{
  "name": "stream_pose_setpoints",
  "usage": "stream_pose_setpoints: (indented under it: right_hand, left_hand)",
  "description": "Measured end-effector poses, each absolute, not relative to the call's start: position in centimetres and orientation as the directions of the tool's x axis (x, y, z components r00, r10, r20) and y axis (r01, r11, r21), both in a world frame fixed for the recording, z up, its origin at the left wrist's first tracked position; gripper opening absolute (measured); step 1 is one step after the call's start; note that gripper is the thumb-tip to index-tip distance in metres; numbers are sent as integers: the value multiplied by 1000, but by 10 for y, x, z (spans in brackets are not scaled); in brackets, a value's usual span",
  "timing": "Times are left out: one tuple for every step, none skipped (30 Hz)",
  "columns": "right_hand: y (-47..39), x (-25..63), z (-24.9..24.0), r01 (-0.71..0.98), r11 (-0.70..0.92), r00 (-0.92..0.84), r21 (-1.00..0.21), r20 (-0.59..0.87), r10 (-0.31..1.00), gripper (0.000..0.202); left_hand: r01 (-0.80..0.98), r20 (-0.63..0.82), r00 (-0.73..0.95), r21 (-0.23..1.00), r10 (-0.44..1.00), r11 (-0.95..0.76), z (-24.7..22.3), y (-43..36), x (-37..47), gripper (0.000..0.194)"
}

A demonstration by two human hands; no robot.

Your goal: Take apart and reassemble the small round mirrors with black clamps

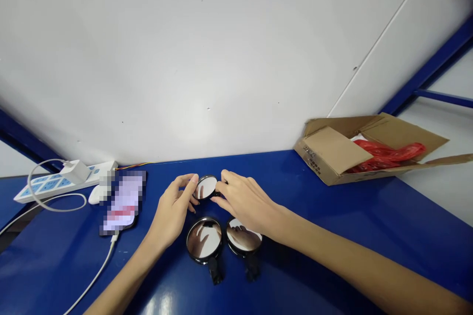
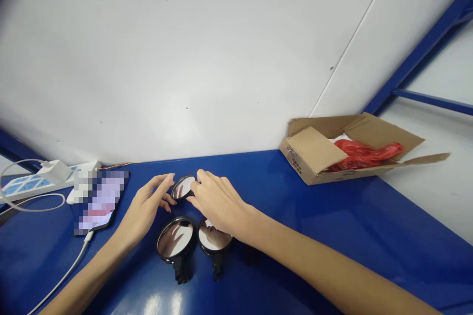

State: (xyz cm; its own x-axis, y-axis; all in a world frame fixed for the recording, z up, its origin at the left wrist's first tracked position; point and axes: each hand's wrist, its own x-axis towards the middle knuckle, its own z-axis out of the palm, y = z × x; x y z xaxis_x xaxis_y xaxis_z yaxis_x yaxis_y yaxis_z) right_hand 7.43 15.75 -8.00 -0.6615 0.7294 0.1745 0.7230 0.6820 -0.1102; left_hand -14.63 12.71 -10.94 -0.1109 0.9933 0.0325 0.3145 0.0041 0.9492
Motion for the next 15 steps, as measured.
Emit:
stream_pose_setpoints:
  right_hand:
    - [159, 73, -83, 721, 681, -662, -131, 162, 732, 19]
    - [161, 71, -85, 719, 677, -660, -154, 152, 736, 21]
    - [162, 69, -86, 719, 671, -656, -178, 143, 741, 23]
    - [163, 68, -87, 721, 662, -649, -203, 136, 749, 26]
    - [164, 66, -87, 725, 650, -640, -228, 127, 758, 28]
    - [165, 65, -86, 728, 636, -629, -256, 118, 768, 29]
    - [166, 65, -85, 731, 620, -619, -286, 106, 778, 30]
    - [167, 66, -83, 729, 605, -611, -321, 92, 786, 30]
    - [168, 68, -80, 723, 591, -609, -359, 74, 790, 30]
    - [169, 72, -77, 712, 577, -610, -400, 54, 791, 28]
    - [170, 77, -74, 698, 563, -614, -442, 35, 788, 24]
    - [170, 82, -71, 683, 549, -620, -482, 15, 784, 18]
    - [171, 88, -68, 669, 532, -624, -519, -1, 782, 12]
    - [172, 95, -65, 657, 514, -624, -552, -14, 782, 14]
    - [172, 101, -62, 646, 495, -621, -581, -24, 783, 21]
  left_hand:
    - [361, 40, -114, 932, 993, 4, -111, 127, -147, 65]
    - [410, 53, -113, 912, 992, -2, -113, 127, -148, 63]
    - [459, 70, -110, 888, 992, -12, -114, 127, -149, 60]
    - [506, 89, -103, 862, 991, -25, -115, 127, -149, 57]
    - [547, 107, -95, 836, 990, -38, -116, 126, -149, 53]
    - [582, 122, -84, 812, 989, -50, -117, 126, -149, 49]
    - [611, 134, -73, 790, 988, -62, -118, 125, -149, 46]
    - [635, 143, -62, 769, 988, -72, -118, 125, -149, 43]
    - [657, 152, -51, 750, 987, -81, -118, 125, -149, 42]
    - [677, 160, -40, 731, 986, -91, -117, 125, -149, 40]
    - [695, 170, -30, 711, 985, -102, -116, 124, -149, 40]
    - [713, 183, -21, 691, 983, -113, -115, 124, -150, 40]
    - [730, 198, -11, 671, 980, -128, -114, 124, -151, 40]
    - [746, 215, 3, 650, 977, -146, -113, 125, -152, 40]
    - [759, 234, 24, 629, 972, -170, -111, 125, -152, 40]
